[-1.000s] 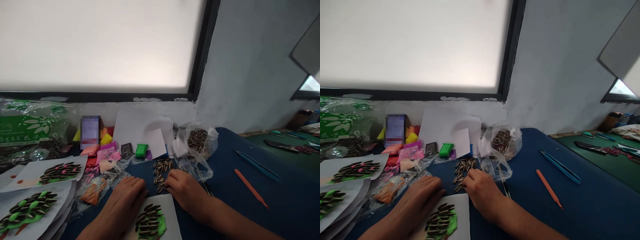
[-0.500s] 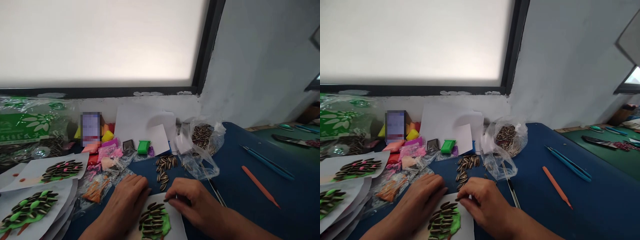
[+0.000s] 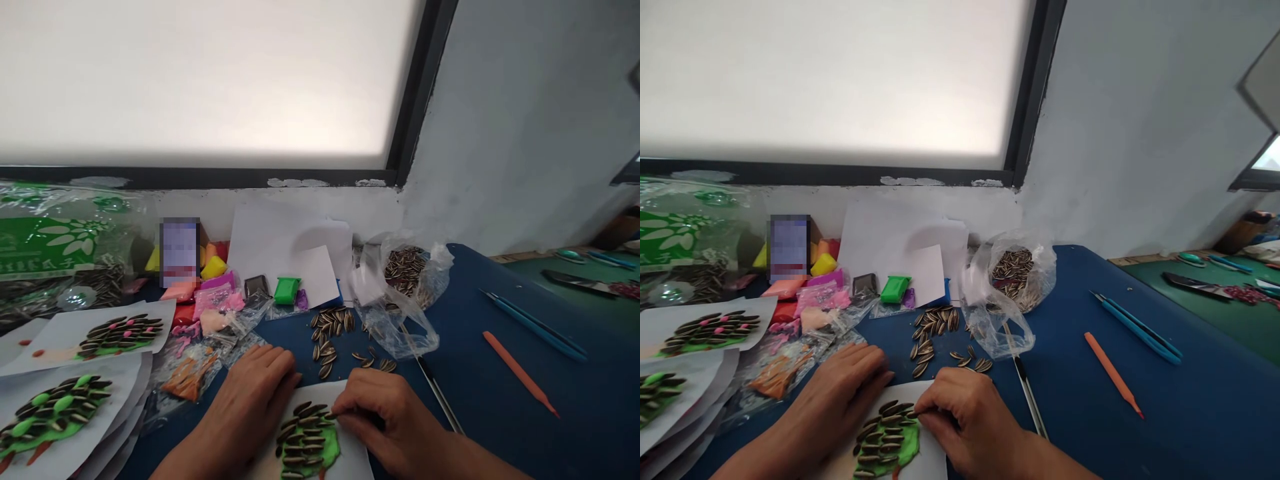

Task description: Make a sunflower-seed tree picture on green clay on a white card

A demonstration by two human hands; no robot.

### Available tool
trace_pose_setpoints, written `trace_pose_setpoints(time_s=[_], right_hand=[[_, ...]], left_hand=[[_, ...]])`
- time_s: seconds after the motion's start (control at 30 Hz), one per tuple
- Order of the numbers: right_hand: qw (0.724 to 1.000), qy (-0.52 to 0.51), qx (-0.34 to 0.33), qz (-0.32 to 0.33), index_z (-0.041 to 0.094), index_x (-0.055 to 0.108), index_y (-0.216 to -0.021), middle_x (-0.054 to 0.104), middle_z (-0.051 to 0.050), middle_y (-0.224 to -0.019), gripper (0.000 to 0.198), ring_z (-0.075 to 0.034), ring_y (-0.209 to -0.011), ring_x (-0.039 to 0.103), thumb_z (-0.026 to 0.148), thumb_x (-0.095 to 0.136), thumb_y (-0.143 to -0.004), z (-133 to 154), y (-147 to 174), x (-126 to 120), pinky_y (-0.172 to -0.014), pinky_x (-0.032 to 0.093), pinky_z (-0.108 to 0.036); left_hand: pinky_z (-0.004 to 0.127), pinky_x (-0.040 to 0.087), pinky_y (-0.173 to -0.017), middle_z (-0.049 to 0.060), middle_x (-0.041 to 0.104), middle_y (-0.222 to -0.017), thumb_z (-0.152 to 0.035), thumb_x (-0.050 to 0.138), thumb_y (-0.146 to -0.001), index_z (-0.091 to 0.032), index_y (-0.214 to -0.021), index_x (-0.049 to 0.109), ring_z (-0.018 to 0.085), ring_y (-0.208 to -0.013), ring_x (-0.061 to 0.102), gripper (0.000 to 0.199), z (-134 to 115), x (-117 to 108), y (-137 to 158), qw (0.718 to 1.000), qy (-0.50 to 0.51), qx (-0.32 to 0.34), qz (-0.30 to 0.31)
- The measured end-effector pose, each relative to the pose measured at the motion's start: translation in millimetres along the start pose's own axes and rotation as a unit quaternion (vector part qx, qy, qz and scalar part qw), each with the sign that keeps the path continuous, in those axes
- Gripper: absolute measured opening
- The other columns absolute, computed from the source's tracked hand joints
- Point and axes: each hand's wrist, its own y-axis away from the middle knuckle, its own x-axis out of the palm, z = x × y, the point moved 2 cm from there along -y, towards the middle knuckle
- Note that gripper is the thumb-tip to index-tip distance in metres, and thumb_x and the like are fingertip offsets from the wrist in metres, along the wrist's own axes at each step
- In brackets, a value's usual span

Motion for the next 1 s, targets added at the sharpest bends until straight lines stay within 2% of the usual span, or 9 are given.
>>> trace_pose_setpoints(time_s=[0.5,1.0], right_hand=[[0.997,0.069,-0.026,0.014,0.018,0.067,-0.079,0.061,-0.001,-0.071,0.016,-0.013,-0.065,0.056,0.011,0.057,-0.088,-1,0,3,-0.06,0.04,-0.023],[0.973,0.208,-0.094,0.028,0.016,0.057,-0.066,0.056,-0.002,-0.067,0.023,-0.013,-0.062,0.049,0.009,0.052,-0.088,0,-4,11,-0.056,0.031,-0.025]], left_hand=[[0.03,0.033,-0.062,0.0,0.056,-0.067,-0.025,0.039,-0.098,-0.021,-0.069,0.046,0.018,-0.063,0.05,0.03,0,0,0,1.0,0.004,-0.009,-0.002],[0.03,0.032,-0.062,0.001,0.055,-0.069,-0.023,0.037,-0.1,-0.021,-0.071,0.043,0.019,-0.065,0.051,0.029,0,0,-1,1.0,-0.002,-0.009,0.016]])
